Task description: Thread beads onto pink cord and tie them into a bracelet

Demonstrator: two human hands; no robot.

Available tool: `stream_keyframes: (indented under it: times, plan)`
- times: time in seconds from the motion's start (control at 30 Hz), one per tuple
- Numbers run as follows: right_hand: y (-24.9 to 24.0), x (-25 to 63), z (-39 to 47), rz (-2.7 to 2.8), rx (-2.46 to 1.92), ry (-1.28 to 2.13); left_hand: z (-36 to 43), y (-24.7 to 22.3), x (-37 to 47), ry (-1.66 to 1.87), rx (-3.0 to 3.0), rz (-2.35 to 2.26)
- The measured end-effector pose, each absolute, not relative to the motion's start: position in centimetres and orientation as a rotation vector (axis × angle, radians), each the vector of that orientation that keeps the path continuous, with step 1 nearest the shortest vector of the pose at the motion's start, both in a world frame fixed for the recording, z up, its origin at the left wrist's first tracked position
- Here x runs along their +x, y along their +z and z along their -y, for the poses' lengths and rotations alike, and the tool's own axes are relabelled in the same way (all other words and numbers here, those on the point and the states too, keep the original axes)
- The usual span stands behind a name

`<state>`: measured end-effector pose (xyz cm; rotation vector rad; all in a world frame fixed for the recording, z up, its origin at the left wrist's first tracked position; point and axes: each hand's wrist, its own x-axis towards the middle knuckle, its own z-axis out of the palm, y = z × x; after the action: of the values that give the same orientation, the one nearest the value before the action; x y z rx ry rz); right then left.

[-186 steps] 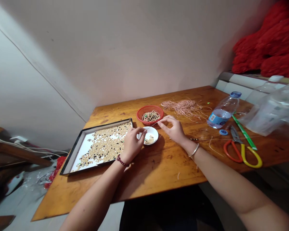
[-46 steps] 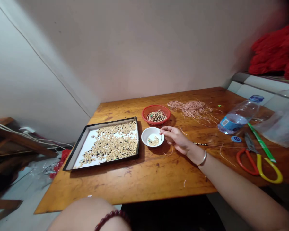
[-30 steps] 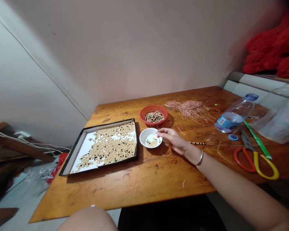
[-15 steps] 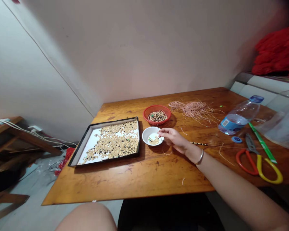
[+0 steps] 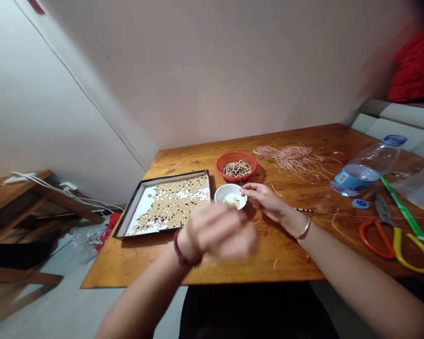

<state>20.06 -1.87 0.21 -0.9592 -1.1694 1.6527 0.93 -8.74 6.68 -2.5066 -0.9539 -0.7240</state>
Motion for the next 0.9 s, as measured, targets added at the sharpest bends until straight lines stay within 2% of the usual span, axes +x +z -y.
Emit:
stream_keyframes:
  times: [0.07,0.13,0.2,0.23,0.5,0.7,0.9]
  plan:
    - [0.3,20.1,1.9,1.164,-0.974,1.641,3.9,7.6,-1.5,-0.622,-2.351,1.267]
    - [0.4,20.2,1.9,1.144,-0.988,1.636,-1.0,7.7,-4.6,-0.371,-2.287,1.598]
    - [0.4,20.2,1.8,1.122,-0.999,1.630,-4.6,6.6,-7.7,-0.044,-2.366,1.784]
    - [0.3,20.2,1.8,1.112,-1.006,1.627,-5.7,5.8,-9.0,-0.002,-2.376,1.812]
    - [-0.1,19.9,1.7,1.122,-1.021,1.688,-7.6,0.4,-11.5,-0.028,-2.427,1.822]
    - [0.1,19.5,1.9,1.093,-1.054,1.696,-8.2,-1.5,-11.0,-0.193,-2.367,1.867]
    - [-0.4,19.6,1.7,1.130,-1.062,1.711,-7.6,-2.4,-10.5,-0.206,-2.393,1.902]
